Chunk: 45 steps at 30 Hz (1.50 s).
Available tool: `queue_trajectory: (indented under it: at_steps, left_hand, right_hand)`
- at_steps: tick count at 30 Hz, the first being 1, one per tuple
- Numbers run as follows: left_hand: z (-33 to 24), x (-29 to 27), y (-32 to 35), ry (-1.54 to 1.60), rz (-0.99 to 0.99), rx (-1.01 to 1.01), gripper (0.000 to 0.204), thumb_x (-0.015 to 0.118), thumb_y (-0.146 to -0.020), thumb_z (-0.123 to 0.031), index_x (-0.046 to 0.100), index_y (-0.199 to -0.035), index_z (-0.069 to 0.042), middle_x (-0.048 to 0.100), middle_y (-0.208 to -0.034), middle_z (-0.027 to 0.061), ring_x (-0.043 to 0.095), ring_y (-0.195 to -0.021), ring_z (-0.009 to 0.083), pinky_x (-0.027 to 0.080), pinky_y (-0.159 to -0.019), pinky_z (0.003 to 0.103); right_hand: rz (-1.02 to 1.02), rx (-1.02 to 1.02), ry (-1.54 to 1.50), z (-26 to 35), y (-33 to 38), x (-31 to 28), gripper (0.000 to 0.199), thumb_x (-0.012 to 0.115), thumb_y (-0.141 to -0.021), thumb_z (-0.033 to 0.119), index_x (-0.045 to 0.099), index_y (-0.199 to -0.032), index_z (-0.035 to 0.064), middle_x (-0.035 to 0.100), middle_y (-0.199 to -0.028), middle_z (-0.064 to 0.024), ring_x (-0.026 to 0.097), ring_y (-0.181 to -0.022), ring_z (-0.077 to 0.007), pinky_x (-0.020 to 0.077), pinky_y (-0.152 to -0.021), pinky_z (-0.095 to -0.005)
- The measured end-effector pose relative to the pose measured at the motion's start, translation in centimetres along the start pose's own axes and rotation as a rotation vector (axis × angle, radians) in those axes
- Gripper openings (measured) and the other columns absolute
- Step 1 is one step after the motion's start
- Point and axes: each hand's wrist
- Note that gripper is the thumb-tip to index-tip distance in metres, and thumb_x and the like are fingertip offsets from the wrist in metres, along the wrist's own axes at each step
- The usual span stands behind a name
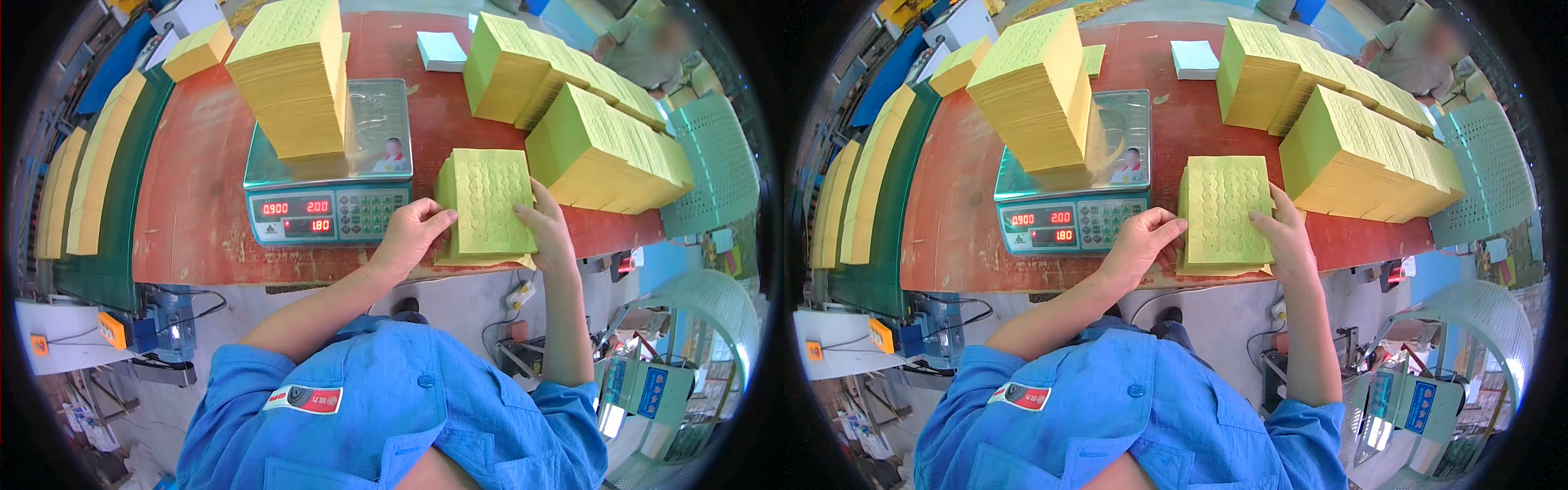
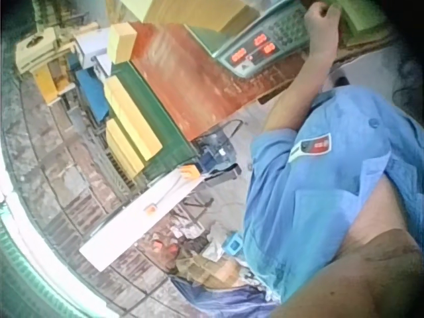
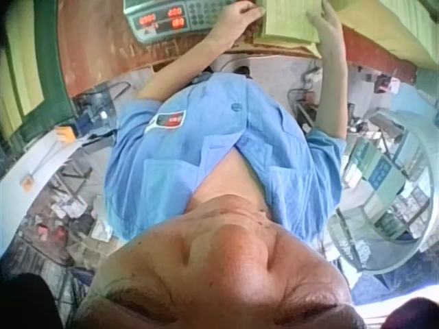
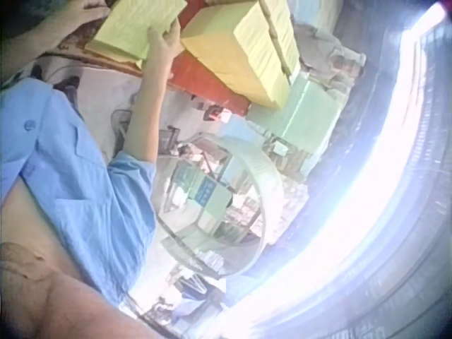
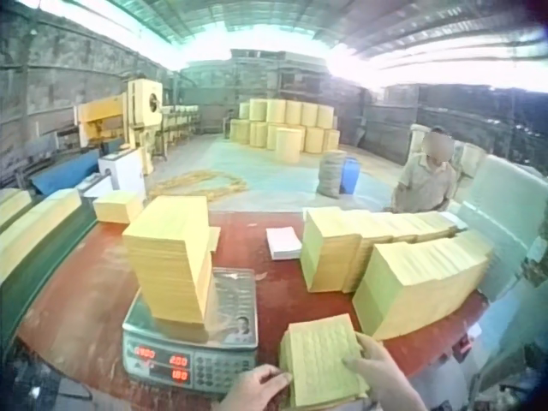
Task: The recorder weighs stacks of yellow paper or foam sheets on a digital scale and kemudian stacks them on a nearby table.
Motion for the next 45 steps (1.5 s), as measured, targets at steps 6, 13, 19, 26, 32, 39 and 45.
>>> queue_trajectory:
  at_steps: [6,13,19,26,32,39,45]
  left_hand:
    - [0.7,0.2,-0.3,-0.159,-0.062,0.125,0.019,0.07,-0.091,-0.021,0.063,-0.09,-0.003,0.064,-0.078,0.0012,0.056,-0.065,0.0068,0.046,-0.057,0.024]
    - [1.2,0.8,-0.7,-0.359,-0.154,0.269,0.026,0.075,-0.085,-0.023,0.064,-0.089,0.001,0.067,-0.078,0.0075,0.06,-0.072,0.0107,0.049,-0.064,0.028]
    - [1.3,0.6,-0.8,-0.373,-0.138,0.266,0.025,0.074,-0.086,-0.022,0.063,-0.089,0.0,0.067,-0.08,0.0082,0.06,-0.072,0.0118,0.05,-0.065,0.028]
    - [-2.9,-2.7,1.5,-0.361,-0.146,0.457,0.027,0.07,-0.091,-0.023,0.061,-0.105,-0.002,0.065,-0.088,0.0055,0.059,-0.073,0.0091,0.049,-0.065,0.025]
    - [-17.3,-16.4,3.2,-0.153,-0.75,0.933,0.031,0.054,-0.1,-0.03,0.057,-0.117,-0.004,0.065,-0.11,0.0082,0.062,-0.091,0.0141,0.049,-0.08,0.031]
    - [-26.4,-25.5,-2.7,-0.085,-0.172,0.131,0.086,0.039,-0.089,-0.074,0.044,-0.143,-0.007,0.053,-0.138,0.0115,0.047,-0.128,0.0299,0.033,-0.103,0.056]
    - [-26.4,-21.3,-5.0,-0.204,-0.035,-0.082,0.074,0.049,-0.086,-0.072,0.049,-0.141,-0.023,0.05,-0.141,0.0071,0.046,-0.128,0.0319,0.033,-0.096,0.069]
  right_hand:
    - [-0.029,-0.058,0.085,-0.3,0.0,0.8,0.063,0.054,-0.084,-0.002,0.035,-0.144,-0.0073,0.055,-0.13,-0.0203,0.059,-0.114,-0.0234,0.0483,-0.095,-0.0338]
    - [-0.222,-0.215,0.717,-0.2,0.6,1.0,0.052,0.06,-0.084,0.002,0.05,-0.135,-0.0019,0.061,-0.123,-0.0159,0.062,-0.104,-0.0208,0.0502,-0.087,-0.0315]
    - [-0.249,-0.312,0.765,-2.3,0.0,-0.2,0.048,0.064,-0.086,0.005,0.054,-0.133,0.0,0.062,-0.12,-0.0154,0.063,-0.1,-0.0211,0.0509,-0.084,-0.0323]
    - [-0.349,-0.359,0.701,-2.3,0.8,0.3,0.047,0.06,-0.089,0.004,0.051,-0.135,-0.0003,0.06,-0.126,-0.0151,0.059,-0.114,-0.0239,0.0492,-0.092,-0.0345]
    - [-0.184,-0.803,0.482,3.8,3.1,10.7,0.044,0.054,-0.093,0.004,0.05,-0.136,-0.0006,0.056,-0.134,-0.0149,0.052,-0.126,-0.026,0.0397,-0.106,-0.0374]
    - [-0.205,-0.561,-0.123,-1.5,-15.1,26.5,0.045,0.051,-0.099,0.028,0.051,-0.136,0.0022,0.054,-0.138,-0.0188,0.049,-0.131,-0.0298,0.036,-0.109,-0.0354]
    - [-0.108,-0.445,-0.145,-4.6,-23.0,27.4,0.047,0.047,-0.101,0.034,0.053,-0.133,0.0005,0.059,-0.131,-0.0161,0.053,-0.124,-0.0268,0.0392,-0.104,-0.0331]
Point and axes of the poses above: each hand's wrist, its own y-axis away from the middle knuckle, its own x-axis out of the palm, z = x × y
